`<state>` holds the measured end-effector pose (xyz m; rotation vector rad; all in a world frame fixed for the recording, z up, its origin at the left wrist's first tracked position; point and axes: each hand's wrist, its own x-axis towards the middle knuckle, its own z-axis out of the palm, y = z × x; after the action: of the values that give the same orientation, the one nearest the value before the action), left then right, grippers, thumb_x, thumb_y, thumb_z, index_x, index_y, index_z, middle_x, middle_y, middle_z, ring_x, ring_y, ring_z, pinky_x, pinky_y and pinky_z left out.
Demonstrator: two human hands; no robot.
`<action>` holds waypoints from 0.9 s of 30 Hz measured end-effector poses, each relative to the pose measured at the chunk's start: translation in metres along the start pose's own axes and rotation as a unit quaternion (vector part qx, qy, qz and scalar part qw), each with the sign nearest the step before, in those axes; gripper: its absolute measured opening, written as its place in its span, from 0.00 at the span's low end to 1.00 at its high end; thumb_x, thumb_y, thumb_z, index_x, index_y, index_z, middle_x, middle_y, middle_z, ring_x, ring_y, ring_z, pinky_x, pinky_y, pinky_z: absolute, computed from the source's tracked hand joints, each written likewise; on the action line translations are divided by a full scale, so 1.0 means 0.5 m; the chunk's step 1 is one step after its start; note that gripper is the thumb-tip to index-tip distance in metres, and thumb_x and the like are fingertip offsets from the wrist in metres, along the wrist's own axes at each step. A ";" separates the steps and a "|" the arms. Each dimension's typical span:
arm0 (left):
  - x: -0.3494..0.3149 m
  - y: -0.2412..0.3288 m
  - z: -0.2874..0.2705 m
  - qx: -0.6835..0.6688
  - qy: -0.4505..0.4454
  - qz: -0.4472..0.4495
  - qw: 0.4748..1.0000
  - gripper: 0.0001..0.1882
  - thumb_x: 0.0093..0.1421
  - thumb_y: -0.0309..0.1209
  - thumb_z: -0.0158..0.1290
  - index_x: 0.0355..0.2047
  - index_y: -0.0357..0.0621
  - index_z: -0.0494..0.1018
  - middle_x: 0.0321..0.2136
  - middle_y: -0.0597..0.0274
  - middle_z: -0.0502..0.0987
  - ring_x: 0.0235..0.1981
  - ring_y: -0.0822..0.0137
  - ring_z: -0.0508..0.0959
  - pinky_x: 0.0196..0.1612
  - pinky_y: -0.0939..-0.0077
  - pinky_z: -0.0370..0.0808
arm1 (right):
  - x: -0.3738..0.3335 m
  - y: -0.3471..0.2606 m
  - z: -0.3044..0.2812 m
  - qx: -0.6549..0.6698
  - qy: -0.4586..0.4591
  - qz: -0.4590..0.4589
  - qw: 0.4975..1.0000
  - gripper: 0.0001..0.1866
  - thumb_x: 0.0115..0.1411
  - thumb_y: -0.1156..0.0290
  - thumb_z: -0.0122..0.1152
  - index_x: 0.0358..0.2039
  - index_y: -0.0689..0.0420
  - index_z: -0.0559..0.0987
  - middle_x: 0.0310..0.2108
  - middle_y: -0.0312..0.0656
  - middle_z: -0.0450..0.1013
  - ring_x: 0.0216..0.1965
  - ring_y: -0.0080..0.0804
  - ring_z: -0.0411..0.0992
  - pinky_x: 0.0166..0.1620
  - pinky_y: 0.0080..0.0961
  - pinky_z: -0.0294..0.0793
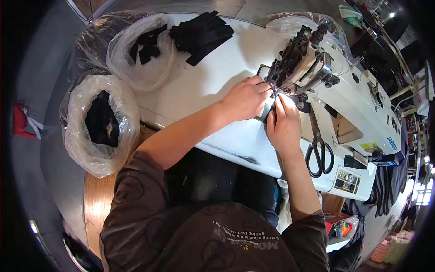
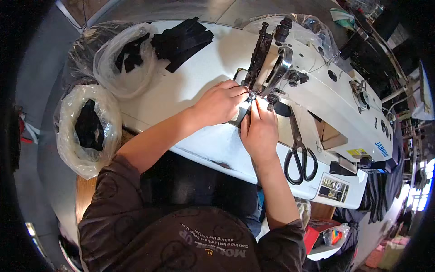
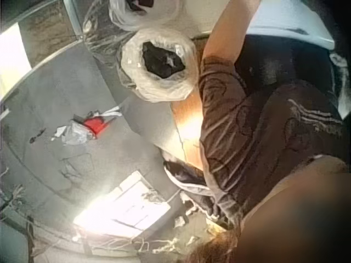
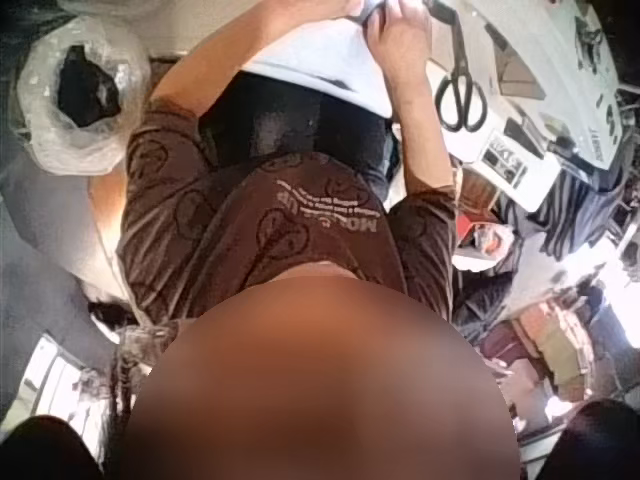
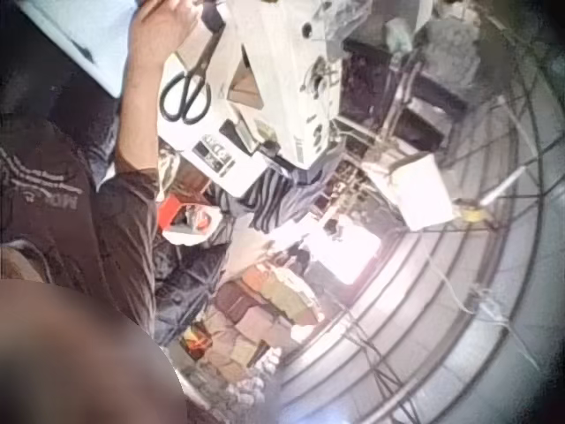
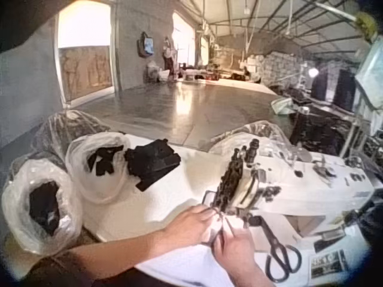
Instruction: Sewing small black fabric pieces using an industrial sewing machine.
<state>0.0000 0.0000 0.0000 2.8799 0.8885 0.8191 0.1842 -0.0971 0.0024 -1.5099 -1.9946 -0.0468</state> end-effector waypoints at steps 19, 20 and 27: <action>-0.039 0.064 -0.044 0.041 -0.045 -0.025 0.998 0.16 0.58 0.28 0.62 0.46 0.37 0.83 0.47 0.59 0.82 0.54 0.56 0.80 0.56 0.62 0.79 | -0.007 0.003 -0.004 0.032 0.061 0.000 0.998 0.14 0.65 0.76 0.64 0.50 0.64 0.84 0.49 0.53 0.80 0.50 0.56 0.78 0.55 0.48 0.78; -0.049 0.068 -0.043 0.028 -0.033 -0.027 0.999 0.14 0.59 0.29 0.62 0.45 0.38 0.83 0.47 0.59 0.81 0.54 0.56 0.80 0.56 0.61 0.79 | -0.007 -0.003 -0.009 0.063 0.065 -0.017 0.996 0.12 0.64 0.76 0.65 0.47 0.63 0.85 0.45 0.51 0.81 0.46 0.55 0.79 0.52 0.48 0.79; -0.050 0.060 -0.032 0.007 0.065 0.005 0.998 0.11 0.63 0.31 0.63 0.45 0.44 0.84 0.46 0.62 0.81 0.54 0.56 0.79 0.56 0.59 0.76 | -0.033 -0.009 -0.027 0.064 0.057 -0.057 0.995 0.12 0.63 0.77 0.67 0.47 0.61 0.86 0.47 0.49 0.82 0.47 0.55 0.80 0.53 0.45 0.80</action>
<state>-0.0098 -0.0405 0.0070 2.8738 0.8950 1.0149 0.1889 -0.1181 0.0068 -1.2847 -1.9521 -0.0505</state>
